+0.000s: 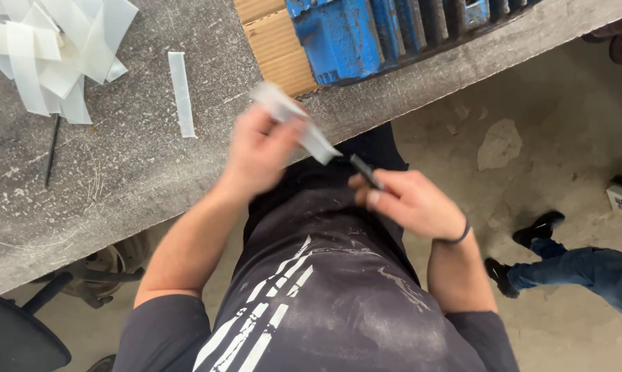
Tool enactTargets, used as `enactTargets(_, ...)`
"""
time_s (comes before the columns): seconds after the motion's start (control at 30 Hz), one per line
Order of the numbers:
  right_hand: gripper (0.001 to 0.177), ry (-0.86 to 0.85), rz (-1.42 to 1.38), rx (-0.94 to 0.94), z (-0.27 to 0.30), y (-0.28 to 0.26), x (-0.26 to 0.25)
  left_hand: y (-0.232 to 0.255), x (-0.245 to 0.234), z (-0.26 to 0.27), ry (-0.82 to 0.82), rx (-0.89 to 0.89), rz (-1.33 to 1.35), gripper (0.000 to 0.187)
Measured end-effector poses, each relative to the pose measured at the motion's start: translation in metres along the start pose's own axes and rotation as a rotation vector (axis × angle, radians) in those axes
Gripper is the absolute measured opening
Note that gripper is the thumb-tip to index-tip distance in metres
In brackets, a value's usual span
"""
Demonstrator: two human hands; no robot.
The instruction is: The person uses pliers to manipulate a small object held in a blue vise. They then pick up strips of white plastic and use scissors to cut them into smaller pieces on a workbench.
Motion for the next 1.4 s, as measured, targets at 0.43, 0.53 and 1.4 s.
enactTargets(0.43, 0.034, 0.221, -0.26, 0.113, -0.067, -0.023, -0.061, 0.035, -0.085, 0.029, 0.557, -0.013, -0.935, 0.018)
enactTargets(0.53, 0.035, 0.22, -0.303, 0.136, -0.068, -0.017, -0.058, 0.043, -0.077, 0.028, 0.614, 0.097, -0.879, 0.032)
enactTargets(1.4, 0.016, 0.259, -0.026, 0.147, 0.052, 0.034, 0.028, 0.009, 0.065, 0.009, -0.425, -0.067, 0.166, 0.054)
Point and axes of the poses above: each hand's wrist, its own z-axis away from the middle knuckle, its own x-axis out of the palm, y = z × x, the point moved 1 cm from there along -z, towards the middle knuckle, and after that the axes turned 7 degrees about -x, right-handed, at the moved point
